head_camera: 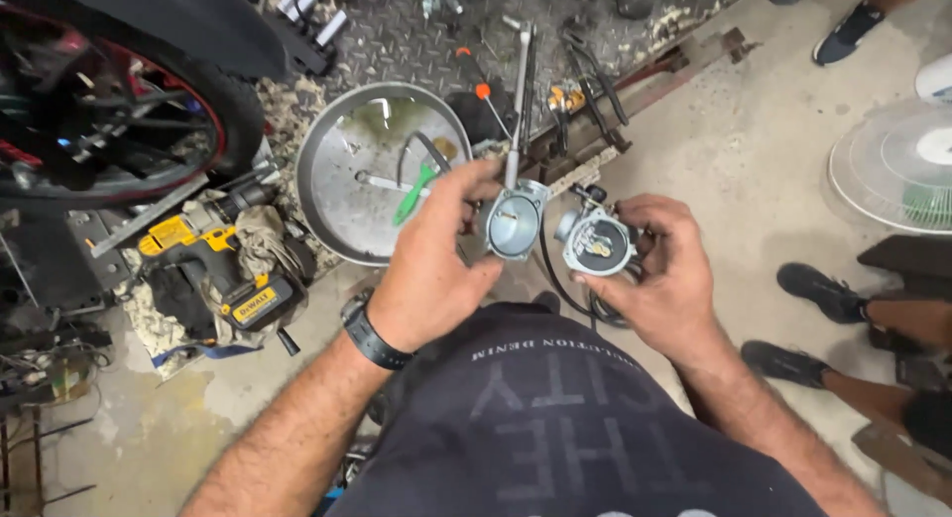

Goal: A person disassembles and inspects a motorcycle carburetor using a screwdriver in a repair shop.

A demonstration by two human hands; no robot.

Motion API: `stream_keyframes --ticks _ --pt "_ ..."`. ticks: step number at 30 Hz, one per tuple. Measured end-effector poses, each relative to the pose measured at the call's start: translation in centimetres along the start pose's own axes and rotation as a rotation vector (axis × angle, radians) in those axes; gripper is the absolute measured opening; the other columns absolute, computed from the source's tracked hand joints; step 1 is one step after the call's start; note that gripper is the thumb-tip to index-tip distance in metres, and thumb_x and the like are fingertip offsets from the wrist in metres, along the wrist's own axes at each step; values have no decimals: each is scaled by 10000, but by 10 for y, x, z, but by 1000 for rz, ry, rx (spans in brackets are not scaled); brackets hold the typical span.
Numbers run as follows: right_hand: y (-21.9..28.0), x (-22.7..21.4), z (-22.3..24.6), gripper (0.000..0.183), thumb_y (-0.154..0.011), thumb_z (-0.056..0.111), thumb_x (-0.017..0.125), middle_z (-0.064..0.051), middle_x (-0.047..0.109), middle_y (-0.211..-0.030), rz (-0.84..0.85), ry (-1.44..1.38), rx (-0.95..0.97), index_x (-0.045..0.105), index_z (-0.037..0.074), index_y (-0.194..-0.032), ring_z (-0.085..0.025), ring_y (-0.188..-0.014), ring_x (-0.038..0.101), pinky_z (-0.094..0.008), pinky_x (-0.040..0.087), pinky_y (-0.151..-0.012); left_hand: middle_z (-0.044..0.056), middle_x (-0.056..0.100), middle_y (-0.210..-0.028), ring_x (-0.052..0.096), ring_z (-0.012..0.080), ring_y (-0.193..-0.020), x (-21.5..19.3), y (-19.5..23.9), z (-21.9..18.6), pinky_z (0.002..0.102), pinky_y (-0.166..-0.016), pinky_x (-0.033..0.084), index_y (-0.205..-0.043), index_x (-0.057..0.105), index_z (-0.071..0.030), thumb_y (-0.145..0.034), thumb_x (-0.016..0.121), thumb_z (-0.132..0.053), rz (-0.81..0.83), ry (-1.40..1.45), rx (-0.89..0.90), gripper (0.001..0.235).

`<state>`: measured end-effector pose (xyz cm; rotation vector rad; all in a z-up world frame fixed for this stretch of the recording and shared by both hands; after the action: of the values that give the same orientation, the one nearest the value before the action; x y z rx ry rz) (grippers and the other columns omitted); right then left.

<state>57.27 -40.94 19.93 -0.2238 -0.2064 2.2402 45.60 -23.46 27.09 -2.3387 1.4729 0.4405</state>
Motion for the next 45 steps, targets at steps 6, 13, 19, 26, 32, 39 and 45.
stream_keyframes --ticks 6,13,19,26,32,39,45 --pt "-5 1 0 671 -594 43 890 -183 432 -1127 -11 1 -66 447 -42 -1090 -259 -1064 537 -299 509 -851 163 619 -1106 631 355 -974 0 1 14 400 -843 527 -1259 457 -65 -658 637 45 16 -94 -169 637" --pt "-10 4 7 611 -648 30 856 -157 444 -1160 21 2 -49 464 -13 -1115 -185 -1037 517 -227 457 -824 115 615 -1089 650 355 -984 3 -6 -10 417 -802 544 -1086 553 -79 -643 643 56 52 -227 87 472" --pt "-11 4 7 615 -642 8 853 -180 454 -1163 29 -20 -37 470 -22 -1122 -198 -1034 520 -232 465 -817 132 589 -1032 645 382 -910 9 -12 -33 471 -709 542 -1061 558 -56 -674 630 40 154 -419 253 405" --pt "-12 5 12 563 -700 69 802 -149 474 -1154 116 115 -10 473 -14 -1150 -222 -1092 540 -294 499 -928 118 494 -857 558 394 -722 22 -24 -52 548 -484 412 -900 439 -74 -651 539 -1 313 -686 291 278" --pt "-18 2 19 525 -660 217 814 -72 570 -1059 98 387 37 561 65 -1094 -170 -949 572 -272 474 -761 91 533 -847 617 375 -693 36 -37 -57 544 -471 468 -951 489 -90 -644 629 -25 420 -803 286 343" --pt "-18 3 9 584 -615 247 853 -56 567 -1048 77 394 85 562 76 -1092 -154 -891 550 -265 461 -734 73 546 -849 630 358 -692 44 -45 -57 537 -466 489 -991 507 -88 -619 760 -134 478 -849 287 453" --pt "-20 1 12 635 -577 205 842 -70 569 -1085 57 424 106 550 79 -1128 -185 -991 570 -289 477 -797 98 579 -782 636 383 -623 47 -50 -59 516 -437 452 -1040 438 -99 -656 600 -45 446 -861 284 420"
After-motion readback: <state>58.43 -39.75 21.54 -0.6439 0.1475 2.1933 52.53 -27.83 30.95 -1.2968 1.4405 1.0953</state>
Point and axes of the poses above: each hand's wrist, its own y-axis away from the middle knuckle, its own x-axis out of the palm, z = x × y, the point moved 6 cm from there along -y, towards the middle knuckle
